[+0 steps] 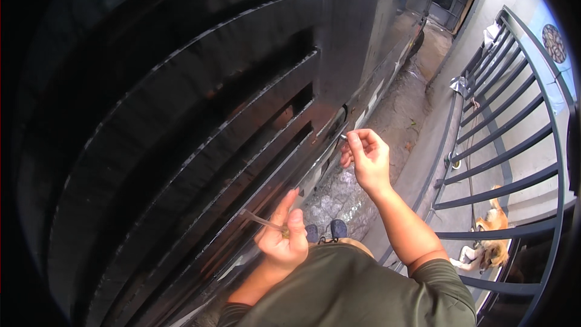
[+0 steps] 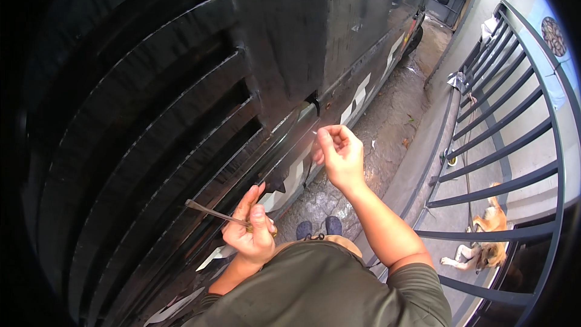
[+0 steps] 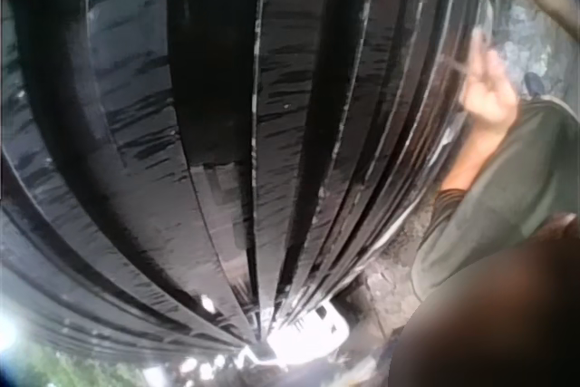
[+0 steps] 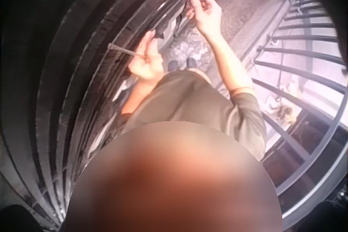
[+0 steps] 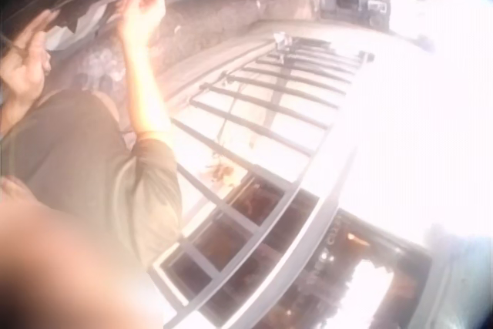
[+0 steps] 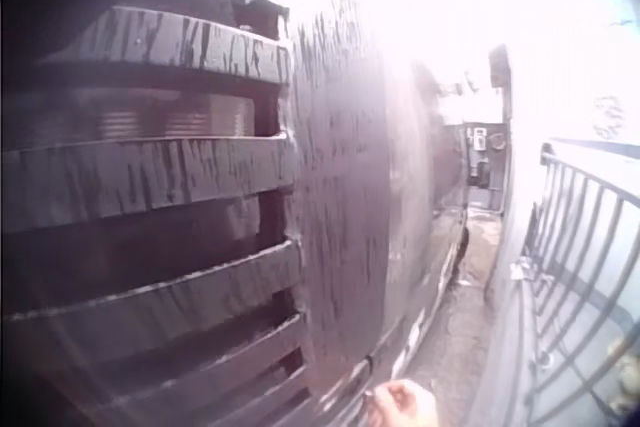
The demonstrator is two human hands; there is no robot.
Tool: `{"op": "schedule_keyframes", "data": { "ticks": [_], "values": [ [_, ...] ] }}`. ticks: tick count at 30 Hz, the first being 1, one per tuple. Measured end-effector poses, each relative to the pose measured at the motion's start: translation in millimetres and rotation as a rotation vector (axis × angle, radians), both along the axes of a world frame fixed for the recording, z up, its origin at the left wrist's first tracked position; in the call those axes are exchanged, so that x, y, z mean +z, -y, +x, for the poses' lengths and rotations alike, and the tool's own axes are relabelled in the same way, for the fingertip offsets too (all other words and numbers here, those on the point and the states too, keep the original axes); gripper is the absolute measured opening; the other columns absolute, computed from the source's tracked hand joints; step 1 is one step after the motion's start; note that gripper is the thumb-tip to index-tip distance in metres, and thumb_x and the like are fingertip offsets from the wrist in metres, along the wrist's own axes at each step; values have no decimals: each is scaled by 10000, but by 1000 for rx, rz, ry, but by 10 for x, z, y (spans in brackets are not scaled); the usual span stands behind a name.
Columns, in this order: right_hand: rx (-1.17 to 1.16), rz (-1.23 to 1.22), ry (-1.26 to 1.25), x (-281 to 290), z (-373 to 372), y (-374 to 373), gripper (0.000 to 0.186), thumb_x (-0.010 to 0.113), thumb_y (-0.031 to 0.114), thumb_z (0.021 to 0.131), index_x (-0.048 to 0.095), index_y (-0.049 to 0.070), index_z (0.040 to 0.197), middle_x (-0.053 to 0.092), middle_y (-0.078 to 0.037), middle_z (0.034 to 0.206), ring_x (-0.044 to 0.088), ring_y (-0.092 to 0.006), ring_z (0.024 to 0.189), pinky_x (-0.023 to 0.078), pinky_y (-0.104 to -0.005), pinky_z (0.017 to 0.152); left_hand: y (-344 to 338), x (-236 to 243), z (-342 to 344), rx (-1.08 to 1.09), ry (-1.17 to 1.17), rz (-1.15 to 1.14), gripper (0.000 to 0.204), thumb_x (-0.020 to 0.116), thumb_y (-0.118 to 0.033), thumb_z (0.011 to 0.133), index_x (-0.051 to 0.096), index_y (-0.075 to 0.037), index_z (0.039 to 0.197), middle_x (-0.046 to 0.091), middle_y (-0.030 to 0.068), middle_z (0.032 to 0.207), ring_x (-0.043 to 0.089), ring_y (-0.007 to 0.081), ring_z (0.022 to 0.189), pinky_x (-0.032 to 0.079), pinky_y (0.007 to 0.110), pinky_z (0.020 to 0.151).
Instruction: The person unscrews a screw from a black vehicle panel using a screwdriver, handles the screw, and then attempts to use the screwdriver on a different part of the panel.
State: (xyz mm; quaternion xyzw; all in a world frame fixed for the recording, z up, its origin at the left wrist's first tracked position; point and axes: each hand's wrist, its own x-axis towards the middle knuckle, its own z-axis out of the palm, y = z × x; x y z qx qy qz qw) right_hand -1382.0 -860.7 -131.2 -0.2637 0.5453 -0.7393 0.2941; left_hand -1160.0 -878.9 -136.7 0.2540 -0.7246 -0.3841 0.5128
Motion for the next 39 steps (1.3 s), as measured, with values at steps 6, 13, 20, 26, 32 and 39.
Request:
{"op": "schedule_keyframes", "data": {
  "ticks": [6,13,20,26,32,39],
  "values": [
    [-225,-41,-655,38,16,9,110,702,27,888,629,-30,948,665,-96,822,642,-140,683,523,-249,610,-93,159,-132,-65,-284,298,302,543,-81,986,584,80,1238,645,341,1129,500,47,448,436,182,441],
    [-150,-30,-569,110,6,26,171,705,30,882,614,-38,1009,650,-107,830,649,-159,680,539,-266,616,-76,164,-139,-63,-317,293,275,552,-71,980,599,74,1209,656,315,1135,499,45,451,426,177,436],
    [-34,50,-452,68,-29,13,176,690,35,896,606,-33,1036,642,-96,783,655,-160,682,535,-282,624,-23,46,-40,-5,-16,61,273,575,-99,979,615,68,1192,683,221,1151,499,38,465,397,178,425],
    [-219,-20,-971,29,-88,-63,166,722,7,851,625,-21,983,671,-97,861,682,-172,792,549,-293,694,-109,76,-191,-37,-288,272,273,549,-63,983,610,46,1225,667,283,1137,495,48,455,422,185,435],
    [48,43,-97,69,-61,6,112,675,34,900,592,-22,951,637,-63,833,619,-159,692,519,-261,665,-98,74,-217,-27,-339,286,260,539,-40,979,613,39,1215,675,284,1109,501,51,458,436,187,440],
    [-195,-91,-1061,107,-87,-35,178,671,-110,782,625,9,906,596,-98,899,613,-215,867,512,-312,770,-151,196,-189,11,-251,171,239,615,2,941,684,10,1170,719,110,1128,679,108,858,552,246,761]
  ]
}}
